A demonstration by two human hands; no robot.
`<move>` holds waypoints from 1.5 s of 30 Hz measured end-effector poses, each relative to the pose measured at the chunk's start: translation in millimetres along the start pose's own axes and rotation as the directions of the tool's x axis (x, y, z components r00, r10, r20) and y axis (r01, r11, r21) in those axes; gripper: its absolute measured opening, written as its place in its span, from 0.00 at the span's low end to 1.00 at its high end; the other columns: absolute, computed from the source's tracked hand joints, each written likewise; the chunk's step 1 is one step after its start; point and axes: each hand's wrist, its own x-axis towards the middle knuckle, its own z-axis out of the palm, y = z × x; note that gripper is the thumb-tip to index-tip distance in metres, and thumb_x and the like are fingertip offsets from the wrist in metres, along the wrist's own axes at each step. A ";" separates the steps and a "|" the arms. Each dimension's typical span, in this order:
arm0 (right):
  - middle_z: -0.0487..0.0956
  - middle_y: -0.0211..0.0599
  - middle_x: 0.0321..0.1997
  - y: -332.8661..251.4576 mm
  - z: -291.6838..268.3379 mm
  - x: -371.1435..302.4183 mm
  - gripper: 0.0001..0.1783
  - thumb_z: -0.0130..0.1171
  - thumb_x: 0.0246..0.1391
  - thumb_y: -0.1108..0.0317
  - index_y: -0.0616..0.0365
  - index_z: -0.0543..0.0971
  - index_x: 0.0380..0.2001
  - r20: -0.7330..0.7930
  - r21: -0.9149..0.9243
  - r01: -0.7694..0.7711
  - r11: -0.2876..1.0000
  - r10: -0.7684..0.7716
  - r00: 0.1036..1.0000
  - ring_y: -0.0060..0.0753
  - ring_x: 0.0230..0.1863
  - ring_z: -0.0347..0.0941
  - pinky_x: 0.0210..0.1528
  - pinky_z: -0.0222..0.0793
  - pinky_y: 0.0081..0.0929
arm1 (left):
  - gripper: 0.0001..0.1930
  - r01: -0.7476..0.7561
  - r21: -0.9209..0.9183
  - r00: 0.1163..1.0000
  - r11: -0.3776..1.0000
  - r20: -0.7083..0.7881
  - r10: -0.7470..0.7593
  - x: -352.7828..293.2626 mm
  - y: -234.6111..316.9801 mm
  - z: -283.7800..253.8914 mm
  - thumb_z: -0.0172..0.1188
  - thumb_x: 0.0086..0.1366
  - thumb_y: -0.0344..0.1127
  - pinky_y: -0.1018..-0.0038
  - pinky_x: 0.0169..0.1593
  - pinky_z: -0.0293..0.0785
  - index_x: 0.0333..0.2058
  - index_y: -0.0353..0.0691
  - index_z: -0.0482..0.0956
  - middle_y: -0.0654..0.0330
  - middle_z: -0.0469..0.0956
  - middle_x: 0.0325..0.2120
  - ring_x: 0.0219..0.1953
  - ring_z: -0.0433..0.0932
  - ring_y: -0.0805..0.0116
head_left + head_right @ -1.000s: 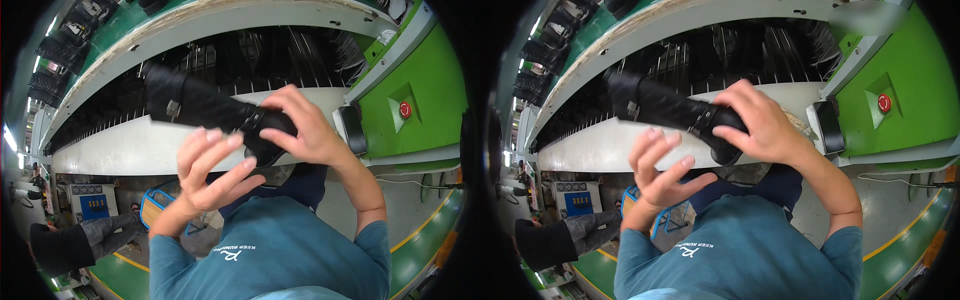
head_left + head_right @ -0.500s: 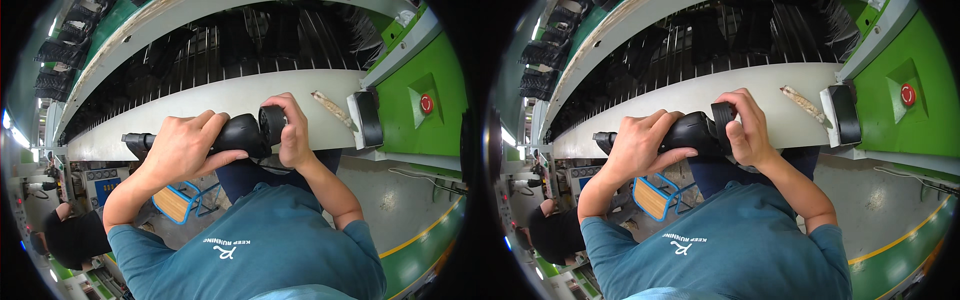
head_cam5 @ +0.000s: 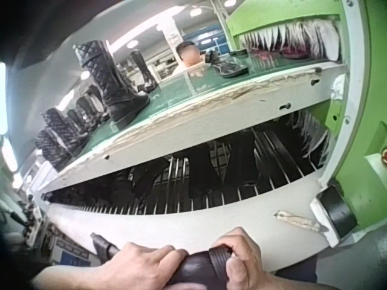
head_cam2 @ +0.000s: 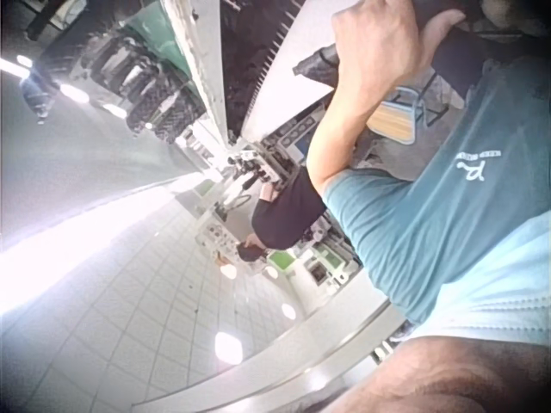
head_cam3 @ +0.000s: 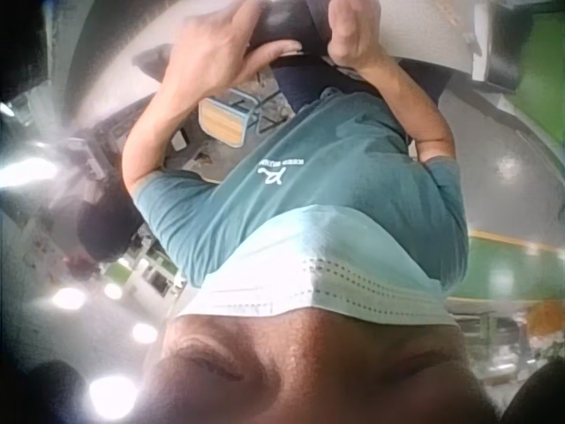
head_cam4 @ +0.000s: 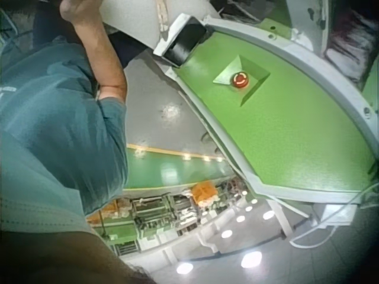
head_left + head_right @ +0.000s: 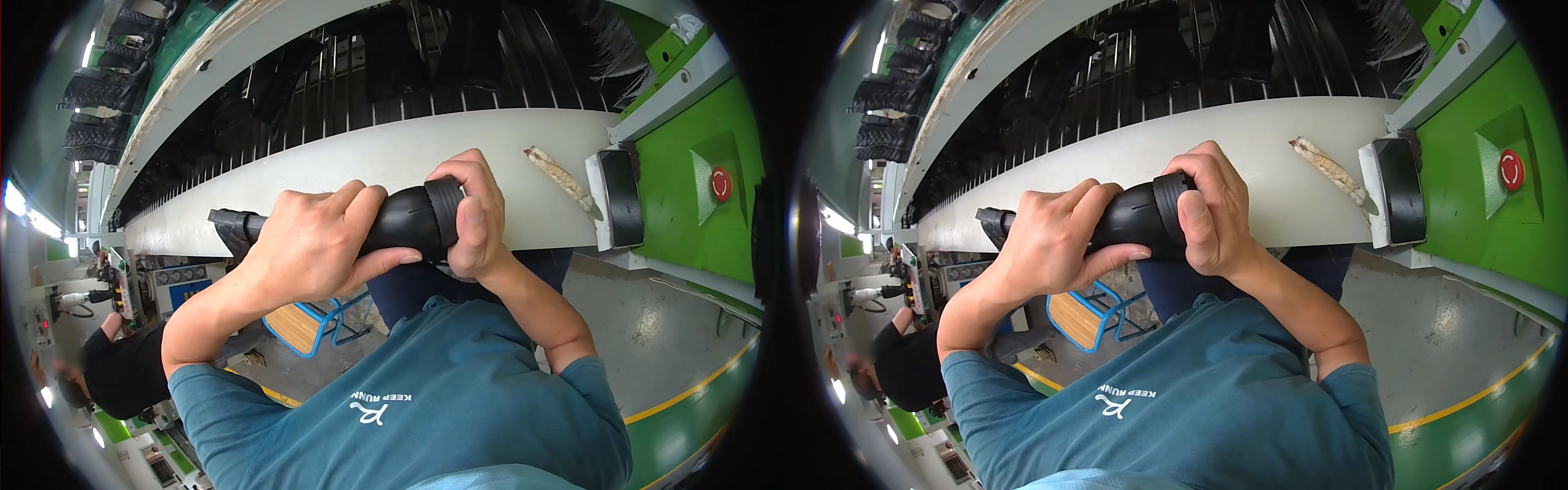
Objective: The person is checking the quality of shoes and placing them into the conveyor belt.
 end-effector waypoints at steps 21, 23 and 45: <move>0.81 0.38 0.60 17.0 -70.6 -18.5 0.43 0.91 0.36 0.58 0.49 0.82 0.58 0.592 -0.316 0.224 0.922 0.007 0.806 0.51 0.59 0.80 0.67 0.74 0.55 | 0.30 -0.123 -0.024 0.895 0.992 -0.434 0.101 -59.3 -49.3 146.9 0.63 0.61 0.23 0.46 0.78 0.68 0.65 0.42 0.85 0.53 0.85 0.66 0.74 0.78 0.47; 0.84 0.37 0.59 21.5 -60.3 -27.1 0.32 0.89 0.40 0.60 0.47 0.86 0.52 0.608 -0.258 0.348 0.901 -0.129 0.784 0.50 0.59 0.82 0.67 0.76 0.55 | 0.34 -0.095 -0.047 0.938 0.994 -0.339 0.074 -77.5 -44.9 165.3 0.63 0.65 0.26 0.37 0.83 0.55 0.72 0.40 0.79 0.48 0.77 0.74 0.81 0.68 0.44; 0.89 0.34 0.46 -4.6 -46.3 9.9 0.55 0.96 0.28 0.61 0.53 0.82 0.66 0.602 -0.418 -0.189 0.889 0.427 0.675 0.37 0.53 0.86 0.62 0.80 0.36 | 0.49 0.008 -0.468 0.695 0.884 -0.633 -0.341 -75.5 -2.6 235.4 0.84 0.53 0.56 0.44 0.76 0.68 0.69 0.33 0.80 0.43 0.78 0.72 0.78 0.71 0.37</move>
